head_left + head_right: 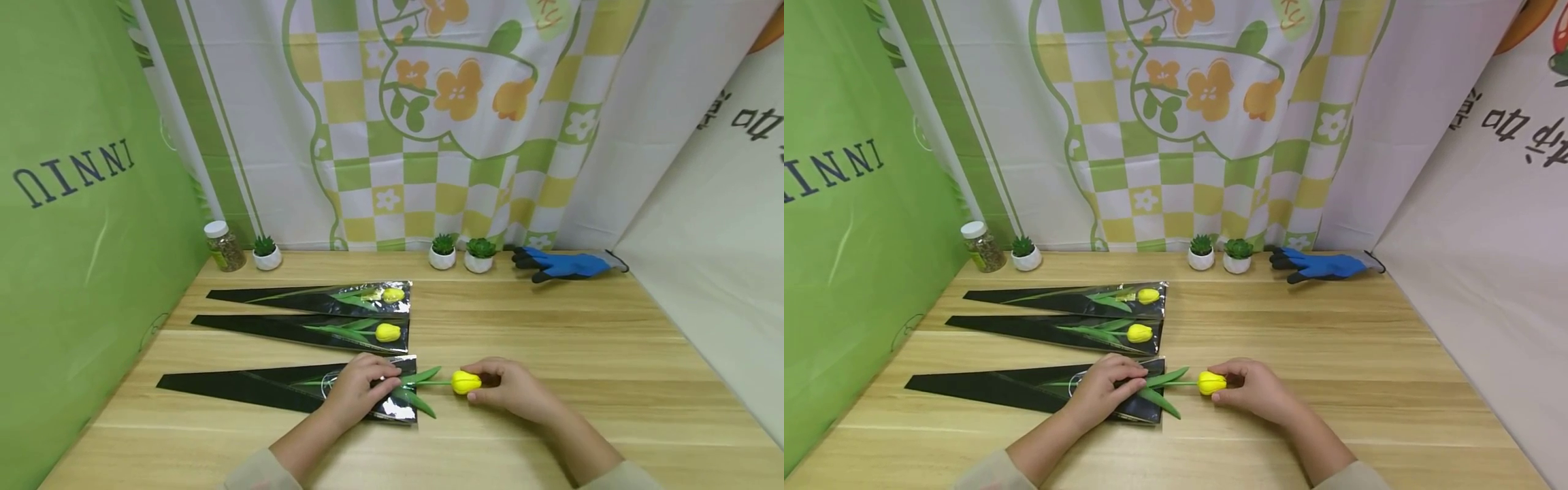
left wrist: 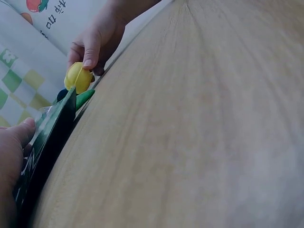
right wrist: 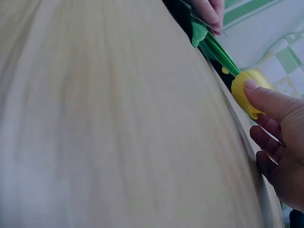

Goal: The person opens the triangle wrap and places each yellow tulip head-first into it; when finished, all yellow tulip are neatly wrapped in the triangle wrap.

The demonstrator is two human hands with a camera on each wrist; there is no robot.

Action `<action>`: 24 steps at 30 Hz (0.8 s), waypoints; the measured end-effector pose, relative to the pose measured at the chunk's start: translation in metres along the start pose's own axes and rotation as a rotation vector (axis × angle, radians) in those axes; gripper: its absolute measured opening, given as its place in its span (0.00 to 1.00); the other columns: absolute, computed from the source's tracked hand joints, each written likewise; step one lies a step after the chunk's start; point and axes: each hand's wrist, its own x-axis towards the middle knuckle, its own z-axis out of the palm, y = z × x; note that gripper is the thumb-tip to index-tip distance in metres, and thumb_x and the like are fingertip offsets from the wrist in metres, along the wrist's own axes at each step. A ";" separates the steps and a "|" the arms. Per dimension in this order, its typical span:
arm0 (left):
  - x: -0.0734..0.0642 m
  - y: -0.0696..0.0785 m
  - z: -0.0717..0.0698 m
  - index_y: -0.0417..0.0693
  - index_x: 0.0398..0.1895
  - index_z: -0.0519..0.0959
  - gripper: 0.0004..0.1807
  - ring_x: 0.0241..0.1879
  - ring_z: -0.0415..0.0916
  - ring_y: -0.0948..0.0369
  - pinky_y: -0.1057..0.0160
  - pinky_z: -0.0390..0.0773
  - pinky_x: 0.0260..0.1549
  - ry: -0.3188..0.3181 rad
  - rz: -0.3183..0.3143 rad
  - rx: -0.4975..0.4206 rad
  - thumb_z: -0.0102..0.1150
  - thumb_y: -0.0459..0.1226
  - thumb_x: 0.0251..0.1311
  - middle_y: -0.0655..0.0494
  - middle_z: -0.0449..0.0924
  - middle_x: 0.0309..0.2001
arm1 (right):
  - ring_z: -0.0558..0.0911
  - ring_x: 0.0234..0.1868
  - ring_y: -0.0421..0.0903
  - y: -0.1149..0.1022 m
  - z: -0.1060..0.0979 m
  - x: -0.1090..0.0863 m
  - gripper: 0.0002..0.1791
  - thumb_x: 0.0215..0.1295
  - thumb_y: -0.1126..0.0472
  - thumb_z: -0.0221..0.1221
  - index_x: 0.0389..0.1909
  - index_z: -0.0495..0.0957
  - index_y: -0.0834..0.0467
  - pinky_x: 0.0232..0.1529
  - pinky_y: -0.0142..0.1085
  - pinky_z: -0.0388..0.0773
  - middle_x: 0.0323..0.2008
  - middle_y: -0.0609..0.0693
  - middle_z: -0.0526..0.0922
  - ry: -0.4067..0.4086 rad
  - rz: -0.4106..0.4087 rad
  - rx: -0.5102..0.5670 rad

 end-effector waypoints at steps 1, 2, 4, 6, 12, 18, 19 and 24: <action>0.000 0.000 0.000 0.50 0.41 0.88 0.10 0.45 0.79 0.60 0.61 0.80 0.48 0.002 0.004 -0.001 0.66 0.42 0.59 0.58 0.86 0.42 | 0.76 0.47 0.44 -0.001 0.002 0.002 0.24 0.54 0.51 0.71 0.52 0.82 0.54 0.44 0.28 0.75 0.50 0.51 0.83 0.000 -0.003 -0.004; 0.001 0.000 0.000 0.50 0.41 0.88 0.10 0.45 0.79 0.60 0.61 0.80 0.48 0.003 0.005 -0.002 0.66 0.42 0.59 0.58 0.86 0.42 | 0.77 0.46 0.44 -0.003 0.004 0.003 0.24 0.54 0.51 0.71 0.52 0.82 0.53 0.44 0.29 0.75 0.50 0.51 0.83 0.000 -0.006 -0.009; 0.001 0.001 0.000 0.50 0.41 0.88 0.10 0.45 0.79 0.61 0.62 0.80 0.48 0.003 0.001 -0.005 0.66 0.42 0.58 0.58 0.86 0.42 | 0.77 0.47 0.44 -0.006 0.008 0.006 0.24 0.54 0.51 0.71 0.52 0.83 0.53 0.46 0.29 0.75 0.50 0.51 0.83 0.003 -0.011 -0.015; 0.001 0.001 -0.001 0.50 0.41 0.88 0.10 0.45 0.79 0.61 0.62 0.80 0.48 -0.002 -0.007 -0.008 0.67 0.42 0.58 0.59 0.86 0.42 | 0.77 0.48 0.44 -0.008 0.012 0.009 0.23 0.54 0.51 0.71 0.51 0.83 0.53 0.47 0.31 0.76 0.50 0.51 0.83 0.007 -0.013 -0.020; 0.001 0.002 -0.001 0.51 0.41 0.88 0.10 0.46 0.79 0.61 0.61 0.79 0.50 -0.014 -0.027 -0.012 0.66 0.42 0.59 0.59 0.86 0.42 | 0.78 0.48 0.44 -0.015 0.023 0.016 0.23 0.54 0.50 0.71 0.50 0.83 0.53 0.51 0.37 0.76 0.49 0.50 0.84 0.011 -0.026 -0.026; 0.001 0.002 -0.001 0.52 0.41 0.88 0.09 0.46 0.79 0.62 0.61 0.79 0.49 -0.013 -0.037 -0.019 0.67 0.41 0.59 0.60 0.86 0.42 | 0.79 0.48 0.43 -0.021 0.034 0.022 0.22 0.55 0.50 0.71 0.49 0.84 0.52 0.52 0.38 0.77 0.47 0.48 0.85 0.017 -0.078 -0.053; 0.001 0.002 -0.001 0.52 0.41 0.88 0.09 0.46 0.79 0.62 0.61 0.79 0.49 -0.014 -0.039 -0.022 0.67 0.41 0.59 0.60 0.86 0.42 | 0.79 0.47 0.42 -0.023 0.036 0.023 0.21 0.55 0.50 0.71 0.49 0.84 0.52 0.52 0.37 0.77 0.46 0.48 0.85 0.016 -0.083 -0.055; 0.001 0.003 -0.002 0.52 0.41 0.88 0.09 0.45 0.79 0.62 0.61 0.80 0.49 -0.018 -0.049 -0.030 0.67 0.41 0.59 0.60 0.86 0.42 | 0.78 0.42 0.38 -0.027 0.043 0.027 0.21 0.54 0.50 0.71 0.48 0.84 0.53 0.44 0.30 0.77 0.42 0.45 0.85 0.009 -0.099 -0.049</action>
